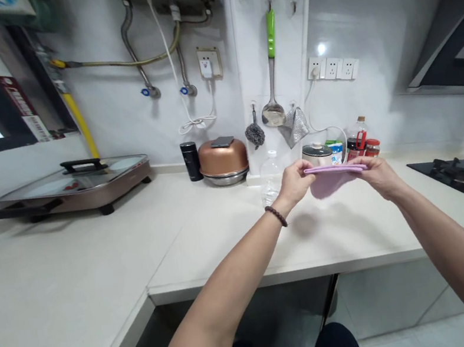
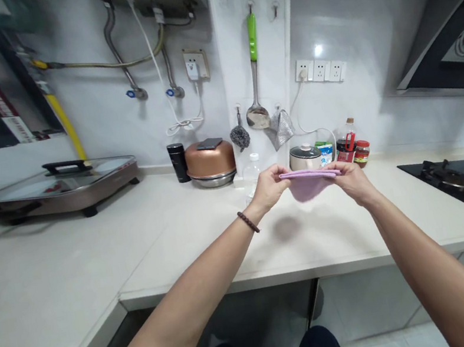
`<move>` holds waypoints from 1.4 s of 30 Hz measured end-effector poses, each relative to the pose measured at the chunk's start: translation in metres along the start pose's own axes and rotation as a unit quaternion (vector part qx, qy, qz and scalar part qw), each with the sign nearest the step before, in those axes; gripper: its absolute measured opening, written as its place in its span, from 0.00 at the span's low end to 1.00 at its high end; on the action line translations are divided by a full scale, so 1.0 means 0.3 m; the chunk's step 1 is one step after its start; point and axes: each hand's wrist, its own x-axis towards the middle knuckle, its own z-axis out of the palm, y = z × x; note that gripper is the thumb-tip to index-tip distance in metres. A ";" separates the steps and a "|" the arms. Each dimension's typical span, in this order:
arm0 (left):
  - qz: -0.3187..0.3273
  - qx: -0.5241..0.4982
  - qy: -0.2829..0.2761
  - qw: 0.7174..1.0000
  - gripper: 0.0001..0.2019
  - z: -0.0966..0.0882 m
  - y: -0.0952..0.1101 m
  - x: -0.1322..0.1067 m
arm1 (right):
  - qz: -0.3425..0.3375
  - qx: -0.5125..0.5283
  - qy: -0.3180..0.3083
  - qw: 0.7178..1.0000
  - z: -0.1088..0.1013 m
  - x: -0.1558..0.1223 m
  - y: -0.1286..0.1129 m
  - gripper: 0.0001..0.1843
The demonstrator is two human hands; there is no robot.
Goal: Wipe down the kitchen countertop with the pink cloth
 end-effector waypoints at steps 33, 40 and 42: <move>-0.052 0.269 0.032 0.961 0.29 -0.107 -0.380 -0.126 | -0.089 -0.339 -0.357 0.866 0.291 -0.116 0.432 0.28; -0.064 0.243 0.033 0.967 0.28 -0.127 -0.386 -0.117 | 0.094 -0.427 -0.273 0.857 0.128 -0.073 0.542 0.34; -0.065 0.246 0.020 0.967 0.28 -0.122 -0.380 -0.119 | 0.173 -0.462 -0.206 0.845 -0.005 -0.074 0.591 0.35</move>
